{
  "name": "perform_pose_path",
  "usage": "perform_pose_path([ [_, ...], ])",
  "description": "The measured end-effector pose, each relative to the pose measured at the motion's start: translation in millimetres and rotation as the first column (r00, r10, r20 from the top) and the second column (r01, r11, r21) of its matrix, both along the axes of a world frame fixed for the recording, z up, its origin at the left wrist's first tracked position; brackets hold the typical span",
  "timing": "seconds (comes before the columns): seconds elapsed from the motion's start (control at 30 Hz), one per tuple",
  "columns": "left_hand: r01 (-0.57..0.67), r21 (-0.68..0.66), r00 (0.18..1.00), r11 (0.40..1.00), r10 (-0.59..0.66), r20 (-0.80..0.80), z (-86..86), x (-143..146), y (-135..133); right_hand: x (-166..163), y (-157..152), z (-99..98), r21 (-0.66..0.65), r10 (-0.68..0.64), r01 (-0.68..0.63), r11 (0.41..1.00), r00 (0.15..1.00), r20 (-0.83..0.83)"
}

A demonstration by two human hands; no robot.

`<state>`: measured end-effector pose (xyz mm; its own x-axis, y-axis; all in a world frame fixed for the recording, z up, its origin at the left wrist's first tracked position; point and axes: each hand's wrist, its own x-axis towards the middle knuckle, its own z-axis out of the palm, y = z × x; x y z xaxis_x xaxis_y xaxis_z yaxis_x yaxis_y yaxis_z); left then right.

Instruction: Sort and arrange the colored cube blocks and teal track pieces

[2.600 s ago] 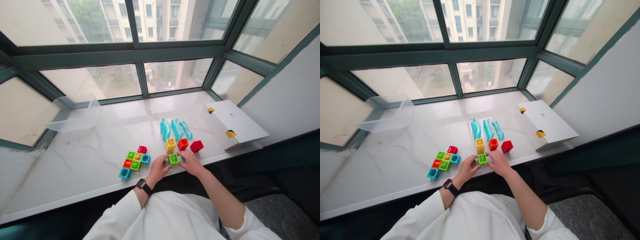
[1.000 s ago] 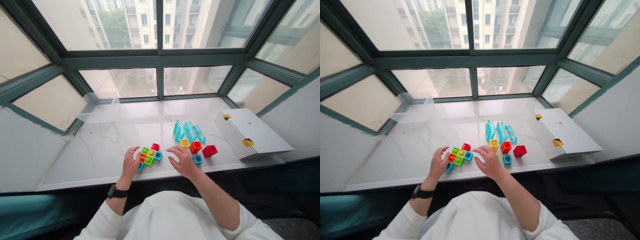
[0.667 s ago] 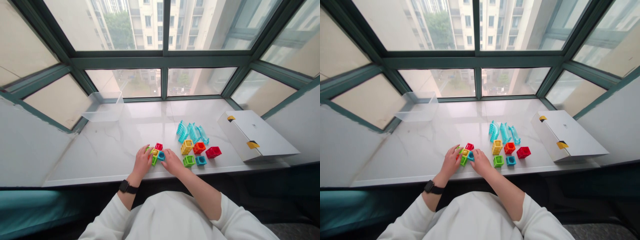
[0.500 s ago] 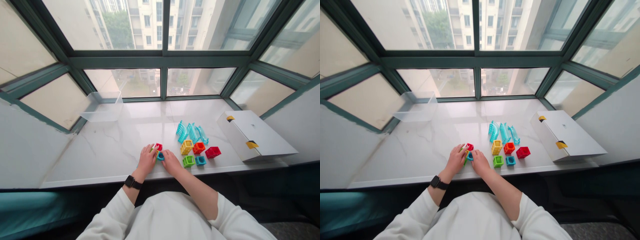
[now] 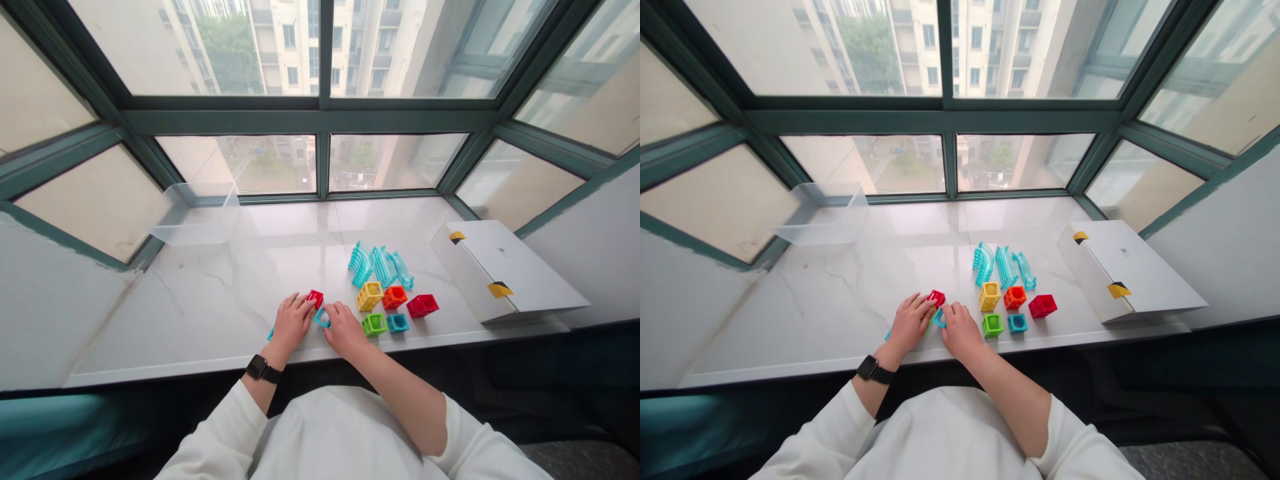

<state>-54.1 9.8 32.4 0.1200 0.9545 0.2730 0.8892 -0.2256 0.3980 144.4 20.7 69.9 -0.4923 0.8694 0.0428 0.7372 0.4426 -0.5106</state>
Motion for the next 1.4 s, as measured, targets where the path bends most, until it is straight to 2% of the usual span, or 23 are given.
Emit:
perform_pose_path([
  [0.17, -0.007, -0.005, 0.999, 1.0, 0.007, 0.043, -1.2, -1.5, -0.2, 15.7, -3.5, 27.7, 0.02, -0.002, 0.006, 1.0, 0.981, -0.191],
  [0.3, 0.015, -0.025, 1.0, 1.0, -0.015, 0.009, -3.3, -2.9, 0.1, 34.3, -3.8, 51.5, 0.01, -0.013, 0.019, 1.0, 0.909, -0.417],
  [0.43, 0.035, -0.047, 0.999, 0.998, -0.036, -0.032, -1.9, -2.5, 0.7, 54.4, -4.6, 73.0, -0.044, -0.075, 0.061, 0.997, 0.832, -0.55],
  [0.53, 0.028, -0.069, 0.999, 0.997, -0.03, -0.036, -0.5, -2.3, 0.9, 68.6, -5.0, 80.8, -0.131, -0.142, 0.075, 0.989, 0.762, -0.631],
  [0.7, 0.002, -0.1, 1.0, 0.995, -0.003, -0.01, 3.6, -2.3, -0.4, 87.1, -6.6, 82.8, -0.213, -0.145, -0.039, 0.976, 0.614, -0.776],
  [0.8, 0.004, -0.089, 0.998, 0.996, 0.001, 0.059, 23.5, 2.4, -5.2, 92.4, -9.9, 82.9, -0.213, -0.143, -0.063, 0.975, 0.558, -0.818],
  [0.9, 0.093, -0.058, 0.964, 0.994, -0.076, 0.254, 63.4, 15.2, -15.1, 93.0, -14.1, 82.4, -0.198, -0.143, -0.047, 0.979, 0.531, -0.835],
  [1.0, 0.197, -0.013, 0.849, 0.98, -0.164, 0.502, 108.2, 34.0, -27.6, 89.9, -18.2, 83.4, -0.176, -0.127, -0.036, 0.984, 0.554, -0.823],
  [1.1, 0.258, -0.013, 0.756, 0.966, -0.193, 0.625, 139.3, 51.7, -37.9, 85.0, -22.3, 88.5, -0.11, -0.071, -0.026, 0.994, 0.608, -0.791],
  [1.23, 0.329, -0.055, 0.666, 0.943, -0.19, 0.721, 154.8, 66.7, -45.1, 80.4, -28.5, 98.5, 0.048, 0.035, 0.001, 0.999, 0.684, -0.729],
  [1.33, 0.348, -0.076, 0.629, 0.934, -0.172, 0.758, 156.3, 71.4, -48.0, 80.5, -32.8, 103.0, 0.164, 0.106, 0.012, 0.986, 0.721, -0.685],
  [1.4, 0.336, -0.085, 0.614, 0.938, -0.149, 0.775, 155.2, 71.8, -49.3, 81.8, -34.5, 103.9, 0.197, 0.115, 0.025, 0.98, 0.737, -0.666],
])
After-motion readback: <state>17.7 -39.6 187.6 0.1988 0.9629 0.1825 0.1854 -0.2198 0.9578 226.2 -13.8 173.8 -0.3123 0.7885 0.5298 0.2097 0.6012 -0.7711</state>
